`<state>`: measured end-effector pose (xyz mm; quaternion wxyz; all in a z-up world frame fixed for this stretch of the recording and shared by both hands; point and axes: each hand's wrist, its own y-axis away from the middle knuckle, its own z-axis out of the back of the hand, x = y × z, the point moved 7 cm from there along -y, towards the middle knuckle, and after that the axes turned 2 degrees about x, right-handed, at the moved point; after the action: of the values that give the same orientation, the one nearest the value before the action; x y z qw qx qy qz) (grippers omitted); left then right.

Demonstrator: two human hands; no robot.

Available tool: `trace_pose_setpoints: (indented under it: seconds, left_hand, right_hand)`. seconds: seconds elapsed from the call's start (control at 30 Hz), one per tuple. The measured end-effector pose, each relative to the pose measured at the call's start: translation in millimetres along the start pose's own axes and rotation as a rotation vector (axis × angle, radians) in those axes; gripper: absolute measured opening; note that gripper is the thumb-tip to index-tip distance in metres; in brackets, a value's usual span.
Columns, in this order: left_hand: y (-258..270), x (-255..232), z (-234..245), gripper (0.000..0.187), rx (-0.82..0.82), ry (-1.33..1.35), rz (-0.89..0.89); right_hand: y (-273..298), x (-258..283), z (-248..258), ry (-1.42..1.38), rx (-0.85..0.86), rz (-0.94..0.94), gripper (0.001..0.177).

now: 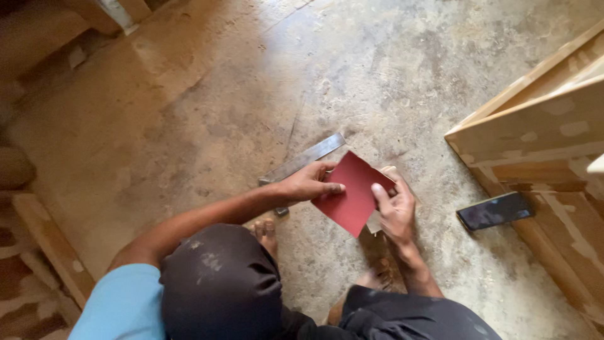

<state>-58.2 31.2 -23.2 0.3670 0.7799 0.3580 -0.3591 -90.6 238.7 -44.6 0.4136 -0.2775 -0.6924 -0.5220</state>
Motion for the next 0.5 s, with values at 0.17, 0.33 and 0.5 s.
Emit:
trace_pose_setpoints:
  seconds: [0.17, 0.33, 0.5]
  left_hand:
    - [-5, -21, 8, 0.039, -0.327, -0.276, -0.026]
    - [-5, -28, 1, 0.043, -0.248, -0.331, 0.237]
    - [1, -51, -9, 0.057, -0.213, -0.338, 0.08]
  right_hand:
    - [47, 114, -60, 1.094, -0.105, 0.899, 0.1]
    - [29, 98, -91, 1.087, 0.167, 0.769, 0.107]
    - [16, 68, -64, 0.518, 0.099, 0.268, 0.079]
